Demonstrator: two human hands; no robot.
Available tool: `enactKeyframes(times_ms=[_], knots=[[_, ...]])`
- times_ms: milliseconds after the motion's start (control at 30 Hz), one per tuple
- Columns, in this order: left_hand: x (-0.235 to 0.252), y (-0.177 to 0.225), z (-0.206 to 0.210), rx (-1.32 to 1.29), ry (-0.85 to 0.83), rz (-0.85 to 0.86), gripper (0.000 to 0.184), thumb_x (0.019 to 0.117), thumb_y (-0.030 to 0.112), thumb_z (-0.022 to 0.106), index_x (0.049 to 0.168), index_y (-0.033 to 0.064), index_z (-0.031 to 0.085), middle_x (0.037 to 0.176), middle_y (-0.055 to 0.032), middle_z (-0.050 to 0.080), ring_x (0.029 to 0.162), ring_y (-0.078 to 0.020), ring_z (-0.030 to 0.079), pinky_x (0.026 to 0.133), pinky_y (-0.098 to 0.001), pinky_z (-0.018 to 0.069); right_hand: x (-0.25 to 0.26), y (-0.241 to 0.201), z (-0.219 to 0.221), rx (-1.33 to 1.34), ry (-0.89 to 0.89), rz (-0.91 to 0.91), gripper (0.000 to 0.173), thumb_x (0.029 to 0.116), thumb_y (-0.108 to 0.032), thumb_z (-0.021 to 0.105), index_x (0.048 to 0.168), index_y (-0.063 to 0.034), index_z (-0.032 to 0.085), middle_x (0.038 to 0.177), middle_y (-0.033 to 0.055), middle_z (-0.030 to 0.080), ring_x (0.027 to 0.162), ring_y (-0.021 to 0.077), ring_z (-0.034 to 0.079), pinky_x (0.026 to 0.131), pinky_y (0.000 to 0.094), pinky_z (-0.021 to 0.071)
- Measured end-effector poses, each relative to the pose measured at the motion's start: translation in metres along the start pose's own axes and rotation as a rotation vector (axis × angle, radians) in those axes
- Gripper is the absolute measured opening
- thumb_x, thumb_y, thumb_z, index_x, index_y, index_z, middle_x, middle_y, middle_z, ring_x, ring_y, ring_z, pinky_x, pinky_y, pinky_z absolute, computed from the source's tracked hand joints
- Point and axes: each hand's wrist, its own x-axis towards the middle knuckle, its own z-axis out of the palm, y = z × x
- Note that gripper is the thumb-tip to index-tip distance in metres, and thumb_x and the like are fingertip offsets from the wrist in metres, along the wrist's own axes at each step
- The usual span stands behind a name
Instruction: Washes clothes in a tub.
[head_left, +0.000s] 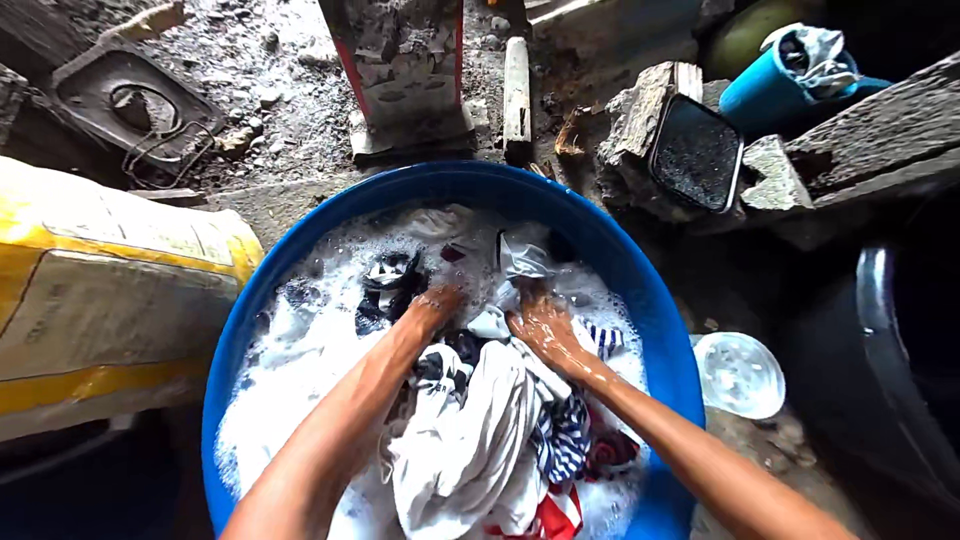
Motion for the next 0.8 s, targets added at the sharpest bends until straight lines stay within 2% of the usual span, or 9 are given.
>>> enactKeyframes(times_ms=[100, 200, 300, 367, 467, 567, 667, 733, 800], knots=[[0.032, -0.002, 0.015, 0.450, 0.511, 0.520, 0.025, 0.0941, 0.022, 0.062, 0.095, -0.0010, 0.072, 0.091, -0.0207, 0.071, 0.082, -0.0388, 0.071, 0.069, -0.0542, 0.0565, 0.022, 0.027, 0.005, 0.074, 0.006, -0.150, 0.060, 0.1060, -0.037, 0.048, 0.152, 0.0011, 0.043, 0.153, 0.0295, 0.044, 0.142, 0.0425, 0.045, 0.115, 0.0588, 0.0365], [0.036, -0.006, 0.015, 0.605, 0.612, 0.823, 0.026, 0.0974, 0.024, 0.056, 0.106, 0.0072, 0.075, 0.111, -0.0156, 0.071, 0.107, -0.0353, 0.066, 0.094, -0.0527, 0.0492, 0.021, 0.040, -0.021, 0.128, -0.201, -0.182, 0.041, 0.1082, -0.022, 0.047, 0.138, 0.0043, 0.059, 0.141, 0.0257, 0.058, 0.136, 0.0378, 0.052, 0.116, 0.0511, 0.0352], [0.047, -0.016, 0.021, 0.503, 0.421, 0.607, 0.067, 0.0946, 0.052, 0.062, 0.149, 0.0137, 0.054, 0.158, -0.0214, 0.041, 0.149, -0.0478, 0.029, 0.115, -0.0755, 0.0150, 0.035, 0.045, -0.027, 0.064, -0.304, 0.008, 0.041, 0.1095, -0.013, 0.043, 0.142, 0.0100, 0.052, 0.149, 0.0300, 0.050, 0.144, 0.0425, 0.043, 0.121, 0.0528, 0.0282], [0.055, -0.014, 0.013, 0.456, 0.261, 0.416, 0.089, 0.0860, 0.055, 0.073, 0.160, 0.0219, 0.035, 0.169, -0.0171, 0.019, 0.154, -0.0472, 0.015, 0.114, -0.0758, 0.0140, 0.039, 0.045, -0.025, 0.033, -0.335, 0.189, 0.044, 0.1100, -0.011, 0.040, 0.145, 0.0152, 0.043, 0.155, 0.0328, 0.040, 0.149, 0.0438, 0.033, 0.123, 0.0518, 0.0222], [0.051, -0.007, -0.001, 0.352, 0.073, 0.231, 0.087, 0.0901, 0.030, 0.077, 0.162, 0.0212, 0.029, 0.168, -0.0137, 0.023, 0.150, -0.0422, 0.030, 0.116, -0.0611, 0.0310, 0.020, 0.056, -0.017, 0.152, -0.208, 0.212, 0.044, 0.1090, -0.008, 0.042, 0.148, 0.0142, 0.040, 0.155, 0.0312, 0.040, 0.151, 0.0382, 0.033, 0.125, 0.0453, 0.0215], [0.043, -0.007, -0.013, 0.203, -0.083, 0.003, 0.039, 0.1027, 0.013, 0.056, 0.140, -0.0001, 0.057, 0.136, -0.0274, 0.059, 0.129, -0.0467, 0.054, 0.107, -0.0629, 0.0390, 0.015, 0.055, -0.021, 0.159, -0.148, -0.041, 0.040, 0.1053, -0.008, 0.050, 0.140, 0.0112, 0.052, 0.145, 0.0314, 0.052, 0.140, 0.0417, 0.047, 0.118, 0.0508, 0.0325], [0.029, -0.014, -0.009, 0.041, -0.120, -0.185, 0.034, 0.1071, 0.012, 0.047, 0.129, -0.0096, 0.061, 0.132, -0.0306, 0.060, 0.131, -0.0437, 0.053, 0.113, -0.0558, 0.0360, 0.041, 0.031, -0.005, 0.117, 0.047, -0.222, 0.054, 0.1030, -0.038, 0.054, 0.149, -0.0098, 0.053, 0.159, 0.0217, 0.042, 0.148, 0.0401, 0.038, 0.120, 0.0594, 0.0278], [0.016, -0.002, -0.012, -0.053, -0.049, -0.222, 0.034, 0.1067, 0.007, 0.046, 0.134, -0.0117, 0.056, 0.139, -0.0309, 0.056, 0.135, -0.0415, 0.050, 0.115, -0.0516, 0.0350, 0.041, 0.034, 0.004, 0.110, 0.066, -0.210, 0.063, 0.0998, -0.036, 0.059, 0.152, -0.0039, 0.048, 0.162, 0.0294, 0.031, 0.152, 0.0473, 0.024, 0.123, 0.0612, 0.0174], [0.017, 0.010, -0.003, -0.049, 0.107, -0.074, 0.047, 0.0995, -0.003, 0.054, 0.145, -0.0083, 0.046, 0.152, -0.0285, 0.044, 0.144, -0.0424, 0.040, 0.118, -0.0534, 0.0305, 0.031, 0.032, 0.001, 0.174, -0.045, -0.100, 0.057, 0.1002, -0.019, 0.059, 0.147, 0.0114, 0.045, 0.157, 0.0375, 0.032, 0.150, 0.0505, 0.026, 0.123, 0.0575, 0.0201]])
